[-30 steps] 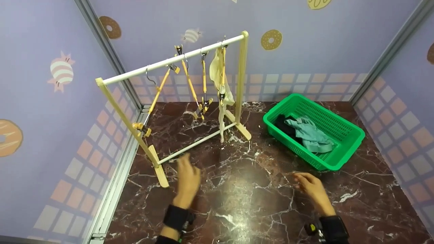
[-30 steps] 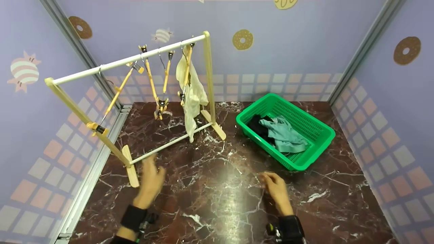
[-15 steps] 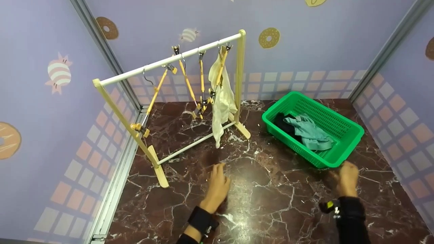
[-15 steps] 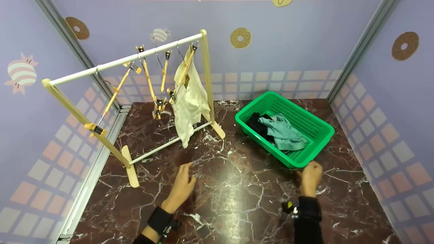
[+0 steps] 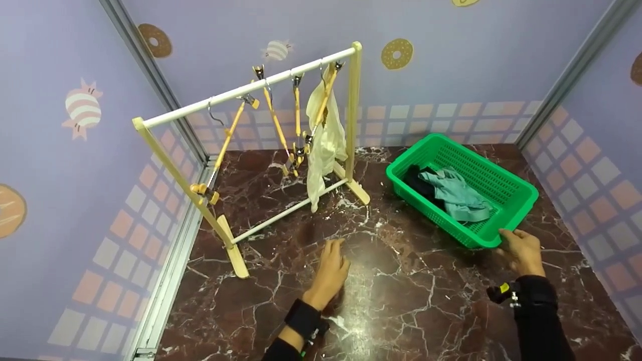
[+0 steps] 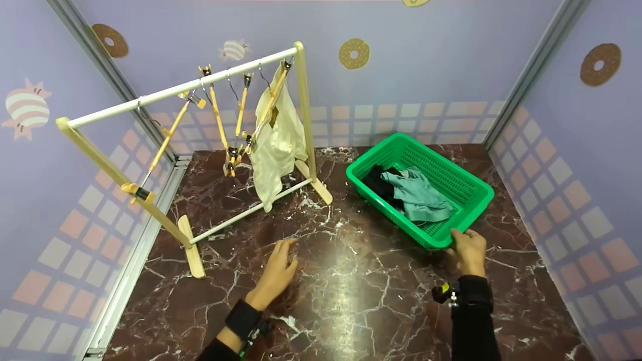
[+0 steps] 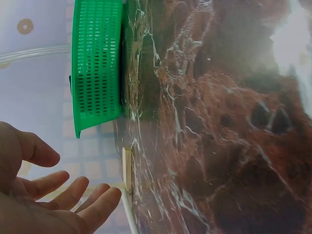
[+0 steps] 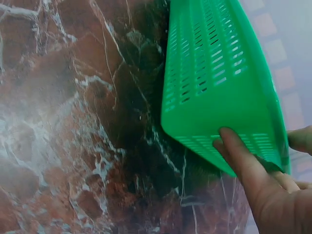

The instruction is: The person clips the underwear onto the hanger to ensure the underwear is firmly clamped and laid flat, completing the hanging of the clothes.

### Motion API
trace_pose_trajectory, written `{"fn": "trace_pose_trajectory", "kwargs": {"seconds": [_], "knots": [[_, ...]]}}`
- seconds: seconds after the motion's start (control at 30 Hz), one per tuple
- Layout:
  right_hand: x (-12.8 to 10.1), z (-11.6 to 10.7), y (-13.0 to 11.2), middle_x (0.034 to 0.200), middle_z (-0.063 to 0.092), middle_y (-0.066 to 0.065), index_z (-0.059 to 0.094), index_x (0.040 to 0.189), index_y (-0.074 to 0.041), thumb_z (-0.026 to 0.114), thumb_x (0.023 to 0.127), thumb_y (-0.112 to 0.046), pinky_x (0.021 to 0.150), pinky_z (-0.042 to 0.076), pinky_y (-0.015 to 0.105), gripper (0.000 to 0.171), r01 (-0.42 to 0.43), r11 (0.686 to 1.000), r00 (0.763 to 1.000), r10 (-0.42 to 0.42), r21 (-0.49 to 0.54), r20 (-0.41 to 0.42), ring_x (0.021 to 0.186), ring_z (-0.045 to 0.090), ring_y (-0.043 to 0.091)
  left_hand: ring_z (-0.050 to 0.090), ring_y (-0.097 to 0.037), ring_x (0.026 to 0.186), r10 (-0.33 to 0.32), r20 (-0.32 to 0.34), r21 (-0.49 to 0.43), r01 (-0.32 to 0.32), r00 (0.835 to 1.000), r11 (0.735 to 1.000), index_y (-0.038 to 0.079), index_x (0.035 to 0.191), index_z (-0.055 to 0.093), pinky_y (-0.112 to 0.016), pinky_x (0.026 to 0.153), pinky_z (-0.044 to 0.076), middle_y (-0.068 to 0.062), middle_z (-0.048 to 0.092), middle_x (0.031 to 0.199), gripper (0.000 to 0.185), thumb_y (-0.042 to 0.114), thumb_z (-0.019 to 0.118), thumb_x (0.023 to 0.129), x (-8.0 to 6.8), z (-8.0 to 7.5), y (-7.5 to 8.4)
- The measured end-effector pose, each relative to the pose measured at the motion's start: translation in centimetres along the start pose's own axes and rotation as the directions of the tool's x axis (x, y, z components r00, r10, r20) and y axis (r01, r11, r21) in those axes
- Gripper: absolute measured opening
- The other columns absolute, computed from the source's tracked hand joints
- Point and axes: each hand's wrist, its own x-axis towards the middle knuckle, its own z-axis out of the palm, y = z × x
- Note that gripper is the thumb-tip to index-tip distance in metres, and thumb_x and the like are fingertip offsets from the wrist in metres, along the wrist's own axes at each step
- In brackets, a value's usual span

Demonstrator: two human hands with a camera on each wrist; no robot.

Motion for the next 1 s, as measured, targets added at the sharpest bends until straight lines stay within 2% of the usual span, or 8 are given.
{"fn": "trace_pose_trajectory", "kwargs": {"seconds": [0.2, 0.33, 0.47, 0.63, 0.7, 0.87, 0.93, 1.0], "knots": [[-0.8, 1.1, 0.1, 0.163, 0.021, 0.027, 0.009, 0.162, -0.001, 0.055, 0.103, -0.032, 0.063, 0.059, 0.023, 0.080, 0.010, 0.999, 0.999, -0.012, -0.032, -0.038, 0.071, 0.070, 0.000, 0.049, -0.034, 0.132, 0.036, 0.045, 0.000, -0.036, 0.998, 0.999, -0.003, 0.141, 0.049, -0.046, 0.115, 0.041, -0.019, 0.051, 0.137, 0.049, -0.002, 0.059, 0.093, 2.2, 1.3, 1.7], [-1.1, 1.4, 0.5, 0.158, 0.029, 0.027, 0.012, 0.161, 0.000, 0.055, 0.104, -0.031, 0.071, 0.061, 0.024, 0.079, 0.025, 1.000, 0.998, -0.026, -0.017, -0.053, 0.072, 0.069, 0.000, 0.047, -0.030, 0.135, 0.044, 0.146, 0.039, -0.050, 0.988, 0.998, 0.002, 0.147, 0.046, -0.042, 0.116, 0.040, -0.016, 0.048, 0.144, 0.053, 0.002, 0.060, 0.096, 4.6, 2.7, 2.9], [-0.9, 1.6, 0.8, 0.156, 0.032, 0.028, 0.014, 0.161, 0.002, 0.055, 0.104, -0.029, 0.076, 0.061, 0.026, 0.076, 0.043, 0.999, 0.998, -0.043, -0.010, -0.049, 0.073, 0.068, -0.001, 0.040, -0.028, 0.142, 0.067, 0.254, 0.150, -0.108, 0.965, 0.983, 0.010, 0.151, 0.045, -0.040, 0.117, 0.039, -0.014, 0.040, 0.154, 0.054, 0.009, 0.058, 0.099, 7.6, 4.4, 4.3], [-0.7, 1.7, 0.9, 0.153, 0.034, 0.028, 0.017, 0.160, 0.003, 0.054, 0.104, -0.028, 0.078, 0.061, 0.026, 0.074, 0.058, 0.998, 0.996, -0.058, -0.005, -0.067, 0.072, 0.067, -0.001, 0.035, -0.031, 0.147, 0.157, 0.315, 0.313, -0.259, 0.936, 0.914, 0.011, 0.152, 0.045, -0.041, 0.120, 0.034, -0.015, 0.037, 0.158, 0.053, 0.018, 0.058, 0.101, 11.2, 6.9, 7.0], [-0.7, 1.7, 0.9, 0.155, 0.032, 0.028, 0.017, 0.160, 0.002, 0.054, 0.104, -0.028, 0.079, 0.061, 0.026, 0.074, 0.060, 0.998, 0.996, -0.061, -0.006, -0.065, 0.072, 0.066, -0.002, 0.034, -0.031, 0.147, 0.200, 0.336, 0.380, -0.326, 0.921, 0.866, 0.011, 0.152, 0.045, -0.039, 0.122, 0.030, -0.015, 0.038, 0.158, 0.053, 0.022, 0.058, 0.102, 12.4, 7.8, 8.0], [-0.9, 1.6, 1.1, 0.142, 0.044, 0.023, 0.023, 0.159, 0.002, 0.055, 0.104, -0.031, 0.078, 0.061, 0.025, 0.071, 0.069, 0.997, 0.996, -0.070, -0.021, -0.051, 0.075, 0.067, -0.002, 0.022, -0.031, 0.153, 0.173, 0.439, 0.515, -0.405, 0.882, 0.756, 0.021, 0.154, 0.044, -0.038, 0.126, 0.020, -0.013, 0.024, 0.166, 0.050, 0.034, 0.049, 0.106, 14.5, 10.0, 9.9], [-0.9, 1.5, 1.1, 0.133, 0.049, 0.017, 0.025, 0.158, 0.003, 0.055, 0.105, -0.030, 0.078, 0.061, 0.025, 0.069, 0.078, 0.997, 0.996, -0.078, -0.017, -0.044, 0.076, 0.067, -0.001, 0.015, -0.030, 0.155, 0.129, 0.468, 0.533, -0.395, 0.874, 0.748, 0.025, 0.156, 0.042, -0.039, 0.127, 0.018, -0.010, 0.016, 0.169, 0.050, 0.038, 0.046, 0.108, 15.2, 10.6, 10.1], [-0.9, 1.5, 1.2, 0.129, 0.050, 0.014, 0.027, 0.157, 0.003, 0.054, 0.105, -0.031, 0.078, 0.061, 0.025, 0.068, 0.084, 0.996, 0.996, -0.084, -0.015, -0.032, 0.077, 0.068, -0.001, 0.009, -0.029, 0.156, 0.083, 0.491, 0.529, -0.373, 0.867, 0.762, 0.027, 0.157, 0.039, -0.039, 0.127, 0.016, -0.008, 0.009, 0.170, 0.051, 0.041, 0.043, 0.109, 15.7, 11.1, 10.2]]}}
